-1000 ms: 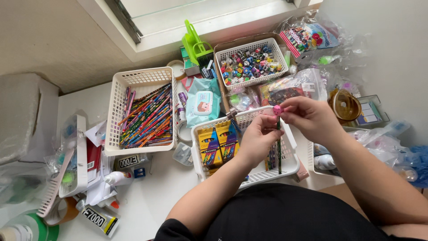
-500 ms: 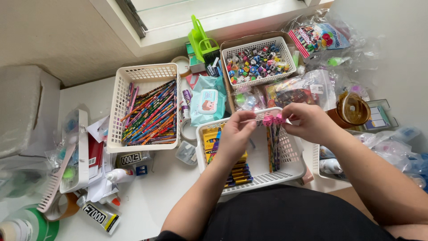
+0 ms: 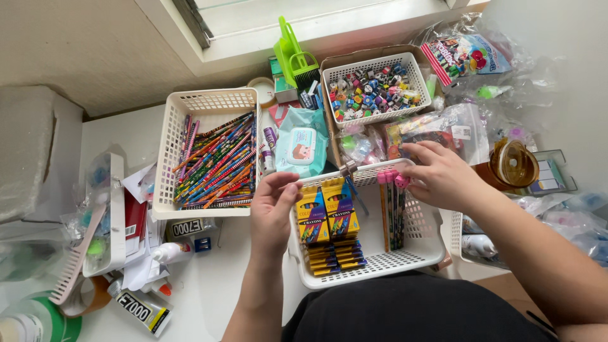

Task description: The person attaches small character toppers to pencils one by one and places them into a white basket. The person repeatedly picks up pencils and toppers from nearby baskets, fits the toppers onto the pencil ends, and arranges the finished pencils in a separate container.

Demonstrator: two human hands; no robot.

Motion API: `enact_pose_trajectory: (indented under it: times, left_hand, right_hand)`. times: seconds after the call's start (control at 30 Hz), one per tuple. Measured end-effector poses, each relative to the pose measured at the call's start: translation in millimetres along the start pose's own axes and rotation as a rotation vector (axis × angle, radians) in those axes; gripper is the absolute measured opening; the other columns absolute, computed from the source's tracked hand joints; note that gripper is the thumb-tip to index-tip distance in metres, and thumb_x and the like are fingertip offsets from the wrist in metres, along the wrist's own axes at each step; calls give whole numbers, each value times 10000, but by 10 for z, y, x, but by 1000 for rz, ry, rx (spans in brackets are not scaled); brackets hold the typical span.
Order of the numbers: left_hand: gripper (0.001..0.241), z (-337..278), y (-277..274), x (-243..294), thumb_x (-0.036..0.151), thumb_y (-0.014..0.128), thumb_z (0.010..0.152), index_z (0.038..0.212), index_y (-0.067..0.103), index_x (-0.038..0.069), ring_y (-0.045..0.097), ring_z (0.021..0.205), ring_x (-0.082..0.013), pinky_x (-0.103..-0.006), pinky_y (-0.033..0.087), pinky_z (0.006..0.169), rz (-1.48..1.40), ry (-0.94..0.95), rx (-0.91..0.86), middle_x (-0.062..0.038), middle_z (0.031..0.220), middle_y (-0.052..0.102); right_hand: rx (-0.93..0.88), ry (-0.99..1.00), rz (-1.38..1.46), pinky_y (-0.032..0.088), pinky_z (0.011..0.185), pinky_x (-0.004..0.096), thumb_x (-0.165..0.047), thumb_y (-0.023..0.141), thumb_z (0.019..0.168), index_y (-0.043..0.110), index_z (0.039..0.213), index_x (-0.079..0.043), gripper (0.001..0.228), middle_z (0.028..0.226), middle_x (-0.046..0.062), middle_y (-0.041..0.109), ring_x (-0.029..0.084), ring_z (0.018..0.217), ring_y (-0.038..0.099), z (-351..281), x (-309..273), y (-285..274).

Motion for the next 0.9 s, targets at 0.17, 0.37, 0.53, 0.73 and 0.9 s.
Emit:
enact_pose_trajectory:
  times: [0.17,0.37,0.53,0.73,0.9]
  left_hand:
    - [166,99,-219,-1,59,534,872,1024,575,6,605,871,-170,-272,535,774,22,34,74,-110,950,622]
    - [168,208,-457,-134,86,542,866,1016,574,19,620,887,-174,-266,525,763,-20,5,197,-104,992,631]
    - [162,278,-643,-174,74,528,876,1013,571,-1,613,851,-172,-268,529,762,-4,44,282,-130,945,625]
    - [166,297,-875,-270,50,519,870,1016,553,-23,611,880,-208,-304,543,747,-25,20,402,-159,986,613]
    - [150,383,-984,-273,49,507,884,1013,560,-4,619,887,-194,-288,529,774,9,-25,453,-130,999,620]
  right_hand:
    - [-152,52,287,480,851,414,-231,683,727,685,915,-166,199,1099,74,634,293,1002,600,278,177,-340]
    - [-274,-9,264,504,666,377,-268,591,827,670,945,-160,178,932,1,669,219,830,625,679,160,-480]
    - [-419,12,212,506,599,386,-163,587,820,678,927,-151,141,875,1,694,219,741,645,1270,484,-147]
    - [-288,790,572,454,692,283,-181,624,867,696,990,-131,151,941,23,679,133,835,590,1719,1073,443]
    - [-688,568,-31,493,804,437,-191,459,868,691,1029,-214,283,1059,79,671,318,987,600,1740,1449,1133]
Point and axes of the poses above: each hand's wrist, its own z-axis towards the middle knuckle, its own y-axis out of the palm, x = y × z, the point moved 1 cm from there along z, towards the middle knuckle
